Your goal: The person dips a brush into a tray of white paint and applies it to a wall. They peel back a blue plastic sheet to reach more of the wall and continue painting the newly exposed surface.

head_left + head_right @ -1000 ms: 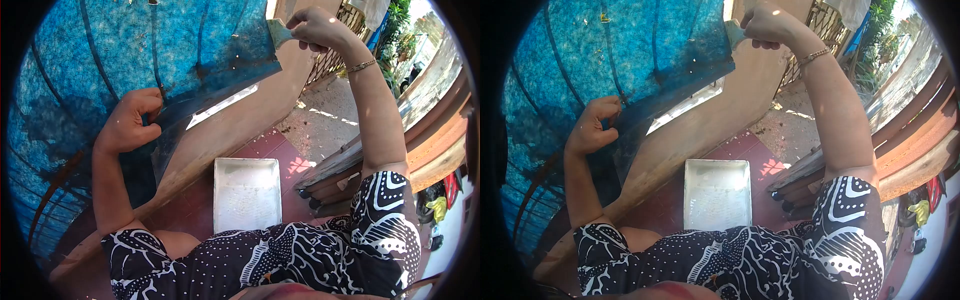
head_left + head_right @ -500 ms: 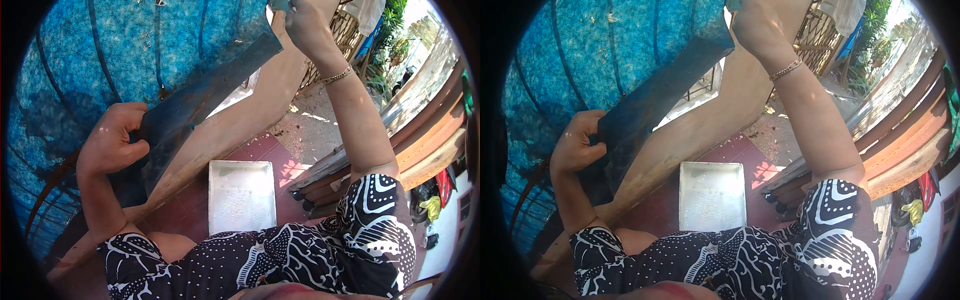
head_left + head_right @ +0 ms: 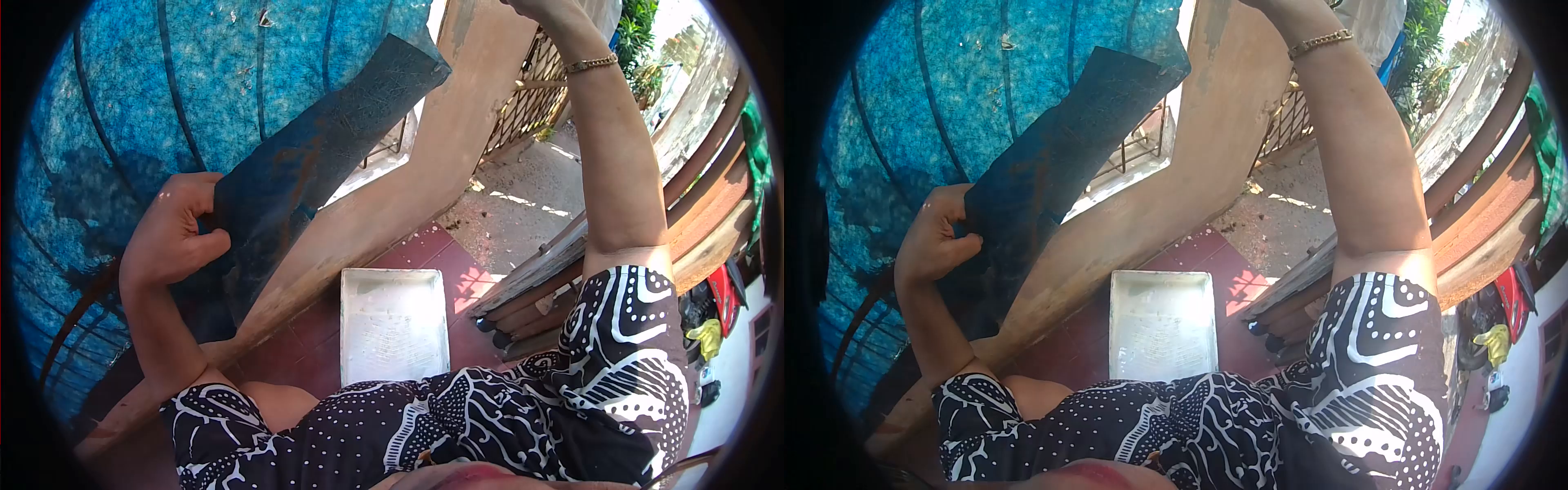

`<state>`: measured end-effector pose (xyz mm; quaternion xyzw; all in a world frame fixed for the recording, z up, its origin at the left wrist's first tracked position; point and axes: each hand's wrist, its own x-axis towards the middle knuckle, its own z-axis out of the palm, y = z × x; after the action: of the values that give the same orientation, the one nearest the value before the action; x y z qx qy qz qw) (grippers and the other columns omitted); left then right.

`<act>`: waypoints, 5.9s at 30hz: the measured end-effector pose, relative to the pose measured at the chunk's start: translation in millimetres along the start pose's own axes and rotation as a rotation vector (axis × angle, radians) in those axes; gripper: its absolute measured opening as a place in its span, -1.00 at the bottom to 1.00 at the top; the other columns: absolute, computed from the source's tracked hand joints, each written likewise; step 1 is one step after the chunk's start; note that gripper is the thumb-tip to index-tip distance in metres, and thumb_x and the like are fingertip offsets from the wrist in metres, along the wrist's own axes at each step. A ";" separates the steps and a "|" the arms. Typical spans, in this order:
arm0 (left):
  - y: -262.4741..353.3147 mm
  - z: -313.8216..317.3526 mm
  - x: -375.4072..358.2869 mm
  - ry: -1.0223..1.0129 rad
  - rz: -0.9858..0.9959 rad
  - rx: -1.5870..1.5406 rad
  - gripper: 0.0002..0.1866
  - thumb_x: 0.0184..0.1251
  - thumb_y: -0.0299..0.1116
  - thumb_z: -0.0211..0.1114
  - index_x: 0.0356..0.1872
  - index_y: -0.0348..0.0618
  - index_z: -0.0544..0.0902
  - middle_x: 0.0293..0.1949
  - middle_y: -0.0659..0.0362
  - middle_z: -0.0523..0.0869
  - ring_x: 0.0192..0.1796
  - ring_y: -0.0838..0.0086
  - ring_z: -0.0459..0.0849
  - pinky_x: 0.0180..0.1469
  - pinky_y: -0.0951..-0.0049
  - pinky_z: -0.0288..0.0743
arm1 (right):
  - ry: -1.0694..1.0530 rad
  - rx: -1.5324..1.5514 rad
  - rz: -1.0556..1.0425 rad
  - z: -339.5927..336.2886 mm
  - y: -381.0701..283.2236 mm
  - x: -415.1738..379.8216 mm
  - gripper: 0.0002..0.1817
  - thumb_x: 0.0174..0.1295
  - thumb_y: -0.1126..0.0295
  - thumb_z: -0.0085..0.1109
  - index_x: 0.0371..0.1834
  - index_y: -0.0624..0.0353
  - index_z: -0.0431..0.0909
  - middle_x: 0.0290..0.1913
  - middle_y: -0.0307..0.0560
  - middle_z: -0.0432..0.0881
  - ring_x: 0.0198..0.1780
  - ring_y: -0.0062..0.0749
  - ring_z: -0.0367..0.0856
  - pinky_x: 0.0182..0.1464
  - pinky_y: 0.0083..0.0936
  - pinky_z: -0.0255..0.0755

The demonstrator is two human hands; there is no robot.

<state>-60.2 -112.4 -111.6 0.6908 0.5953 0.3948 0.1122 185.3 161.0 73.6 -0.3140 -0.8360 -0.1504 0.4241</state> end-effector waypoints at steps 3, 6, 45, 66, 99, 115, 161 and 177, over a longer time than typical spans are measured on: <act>-13.9 4.9 2.0 0.042 0.089 0.182 -0.84 -0.32 -0.58 0.15 -0.67 -0.41 0.34 -0.59 0.02 0.37 -0.53 0.29 0.38 -0.45 0.36 0.26 | -0.030 -0.090 0.005 13.1 1.3 8.9 -0.78 0.00 0.59 0.01 -0.32 0.39 0.64 -0.27 0.32 0.64 -0.19 0.01 0.68 -0.14 -0.26 0.51; 6.3 8.3 3.1 0.023 0.082 0.123 -0.76 -0.32 -0.57 0.16 -0.69 -0.39 0.22 -0.61 0.00 0.24 -0.57 0.23 0.29 -0.50 0.29 0.18 | -0.533 -0.615 -0.094 7.0 -27.1 11.2 -0.84 0.03 0.52 0.08 -0.50 0.37 0.65 -0.51 0.17 0.65 -0.47 -0.17 0.66 -0.37 -0.32 0.53; -11.9 1.6 2.9 0.048 0.127 0.079 -0.81 -0.28 -0.60 0.13 -0.69 -0.38 0.26 -0.62 0.11 0.29 -0.59 0.44 0.28 -0.54 0.39 0.12 | -0.091 0.031 0.029 73.7 14.7 -103.1 -0.73 0.18 0.38 0.14 -0.09 0.28 0.58 -0.36 0.24 0.63 -0.33 0.04 0.63 -0.21 -0.27 0.47; 5.0 4.2 1.9 0.016 0.121 0.074 -0.83 -0.28 -0.61 0.10 -0.54 -0.38 0.59 -0.55 0.15 0.52 -0.52 0.52 0.46 -0.47 0.51 0.25 | -0.151 0.277 0.250 95.7 11.8 -167.6 -0.73 0.21 0.36 0.06 -0.11 0.25 0.61 -0.34 0.28 0.64 -0.23 0.16 0.62 -0.13 -0.14 0.47; 3.1 -38.0 -25.6 0.230 0.208 0.276 -0.62 -0.05 -0.61 0.16 -0.09 -0.36 0.52 -0.41 0.25 0.49 -0.36 0.57 0.40 -0.22 0.56 0.28 | -0.381 -0.050 -0.187 125.2 -80.3 -270.5 -0.66 0.07 0.48 0.05 -0.07 -0.03 0.63 -0.33 -0.08 0.49 -0.36 -0.18 0.58 -0.34 -0.32 0.46; 5.1 -58.1 -37.6 0.236 0.219 0.494 -0.49 0.10 -0.59 0.17 0.17 -0.39 0.47 -0.31 0.28 0.45 -0.21 0.58 0.40 -0.03 0.58 0.25 | -0.347 0.358 -0.322 148.7 -162.3 -278.4 -0.71 0.03 0.44 0.10 -0.14 0.02 0.63 -0.31 -0.01 0.47 -0.33 -0.15 0.59 -0.34 -0.31 0.46; -14.7 85.6 44.9 -0.171 0.185 0.532 -0.79 -0.16 -0.60 0.17 -0.56 -0.32 0.28 -0.54 0.05 0.31 -0.49 0.22 0.32 -0.42 0.31 0.20 | -0.119 0.773 0.726 249.6 -52.9 -385.8 -0.68 0.29 0.42 0.04 0.04 0.38 0.43 -0.40 0.11 0.58 -0.31 -0.03 0.59 -0.23 -0.34 0.44; -15.5 56.3 37.5 -0.061 0.211 0.374 -0.76 -0.16 -0.65 0.19 -0.53 -0.31 0.26 -0.54 0.12 0.26 -0.47 0.37 0.28 -0.38 0.44 0.19 | -0.634 0.803 0.236 212.8 -19.9 -336.9 -0.69 0.17 0.42 0.24 -0.01 0.23 0.61 -0.16 0.01 0.70 -0.17 -0.35 0.69 -0.12 -0.50 0.51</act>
<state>-34.1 -56.3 -143.3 0.7695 0.5790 0.2661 -0.0418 190.7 122.2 -323.4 -0.2489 -0.8740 0.3331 0.2514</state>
